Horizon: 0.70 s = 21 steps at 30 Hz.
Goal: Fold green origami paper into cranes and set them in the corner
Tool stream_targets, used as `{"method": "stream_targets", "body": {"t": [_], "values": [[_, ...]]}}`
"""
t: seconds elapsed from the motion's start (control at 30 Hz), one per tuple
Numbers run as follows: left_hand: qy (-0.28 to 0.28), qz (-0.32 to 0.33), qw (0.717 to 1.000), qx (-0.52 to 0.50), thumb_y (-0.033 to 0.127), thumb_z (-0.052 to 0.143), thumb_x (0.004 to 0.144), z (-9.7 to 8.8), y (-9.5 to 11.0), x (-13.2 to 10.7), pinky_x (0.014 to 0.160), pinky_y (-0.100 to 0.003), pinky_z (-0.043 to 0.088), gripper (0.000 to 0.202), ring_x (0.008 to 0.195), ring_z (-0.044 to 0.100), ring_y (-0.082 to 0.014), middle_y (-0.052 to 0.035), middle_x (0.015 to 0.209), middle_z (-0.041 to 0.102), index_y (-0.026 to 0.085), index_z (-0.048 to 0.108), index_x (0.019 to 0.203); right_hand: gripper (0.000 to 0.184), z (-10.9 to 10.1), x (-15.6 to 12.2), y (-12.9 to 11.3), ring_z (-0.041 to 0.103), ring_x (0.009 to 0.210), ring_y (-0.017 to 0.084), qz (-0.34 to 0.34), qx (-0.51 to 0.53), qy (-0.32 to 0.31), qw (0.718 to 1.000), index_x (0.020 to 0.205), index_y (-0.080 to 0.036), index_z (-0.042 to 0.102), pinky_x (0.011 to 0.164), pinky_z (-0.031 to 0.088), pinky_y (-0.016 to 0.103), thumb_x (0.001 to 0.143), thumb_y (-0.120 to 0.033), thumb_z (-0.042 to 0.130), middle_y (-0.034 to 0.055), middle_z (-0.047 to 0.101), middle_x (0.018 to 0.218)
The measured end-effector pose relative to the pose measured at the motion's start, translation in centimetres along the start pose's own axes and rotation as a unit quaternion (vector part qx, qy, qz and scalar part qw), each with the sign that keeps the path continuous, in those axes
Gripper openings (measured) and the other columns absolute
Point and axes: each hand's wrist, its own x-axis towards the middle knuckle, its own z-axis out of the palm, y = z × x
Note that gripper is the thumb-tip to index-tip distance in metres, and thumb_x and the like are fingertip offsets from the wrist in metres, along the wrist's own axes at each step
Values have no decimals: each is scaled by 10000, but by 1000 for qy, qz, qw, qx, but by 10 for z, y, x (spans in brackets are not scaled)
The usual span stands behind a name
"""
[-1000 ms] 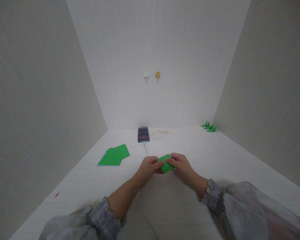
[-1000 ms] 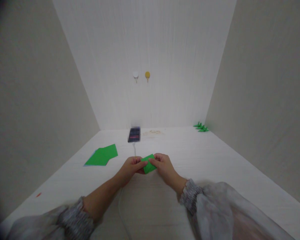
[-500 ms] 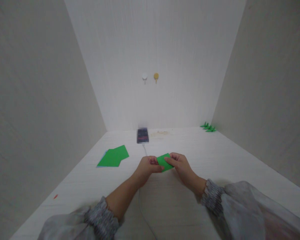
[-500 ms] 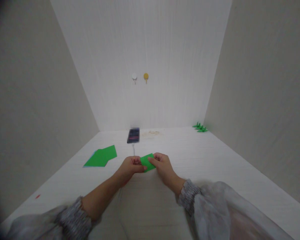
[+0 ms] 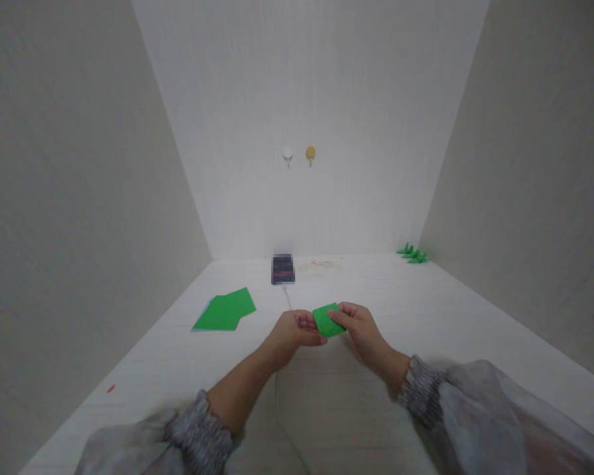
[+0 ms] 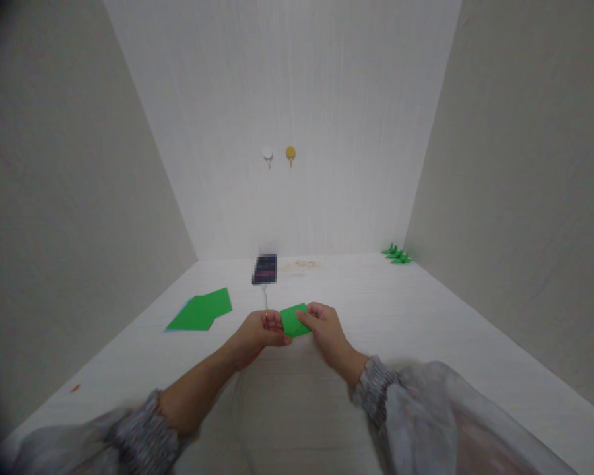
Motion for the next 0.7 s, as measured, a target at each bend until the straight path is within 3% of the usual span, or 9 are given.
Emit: {"method": "stream_targets", "body": {"t": [0.13,0.23,0.33,0.4,0.5,0.6,0.7], "values": [[-11,-5,1000,12,76,731,440,-5,-5,-1,619,-275,446,380,633,592,-143,-52,760,640,123,562,777,159,-5,4,6,464,469,97,9,-10,-20,1000,565,-157,573,499,354,229,614,-302,616,-20,561,522],[8,18,999,30,93,728,464,-10,-7,1,647,-272,450,469,679,590,-136,-60,835,625,133,542,894,180,-10,8,15,431,439,89,27,-87,-63,994,546,-152,548,464,330,219,602,-312,609,-34,521,478],[36,50,996,63,178,675,577,-13,-9,6,718,-267,435,338,740,578,-127,-68,833,623,111,565,889,186,-13,10,20,388,416,78,37,-164,-106,980,501,-139,543,426,281,207,579,-285,629,-42,477,435],[38,38,989,137,196,658,589,-14,-11,10,672,-265,444,240,669,575,-129,-56,727,627,96,586,794,165,-13,10,20,391,431,82,24,-257,-128,958,529,-136,570,429,272,204,610,-276,605,-40,477,447],[43,44,965,256,190,620,619,-17,-14,13,623,-252,448,166,639,570,-127,-38,697,628,111,593,762,124,-12,9,16,397,458,87,-20,-376,-132,917,564,-139,601,436,265,201,641,-235,584,-38,468,460],[46,61,933,351,170,568,656,-18,-15,12,609,-237,446,139,649,566,-122,-24,706,628,129,603,784,77,-14,9,13,458,539,104,-72,-432,-134,889,650,-144,638,488,319,204,653,-185,574,-14,528,560],[52,93,879,464,174,558,663,-18,-12,10,661,-257,437,134,707,560,-136,-17,732,632,152,623,779,102,-16,9,12,492,598,114,-112,-466,-134,868,693,-151,649,540,359,210,664,-139,552,3,556,630]]}}
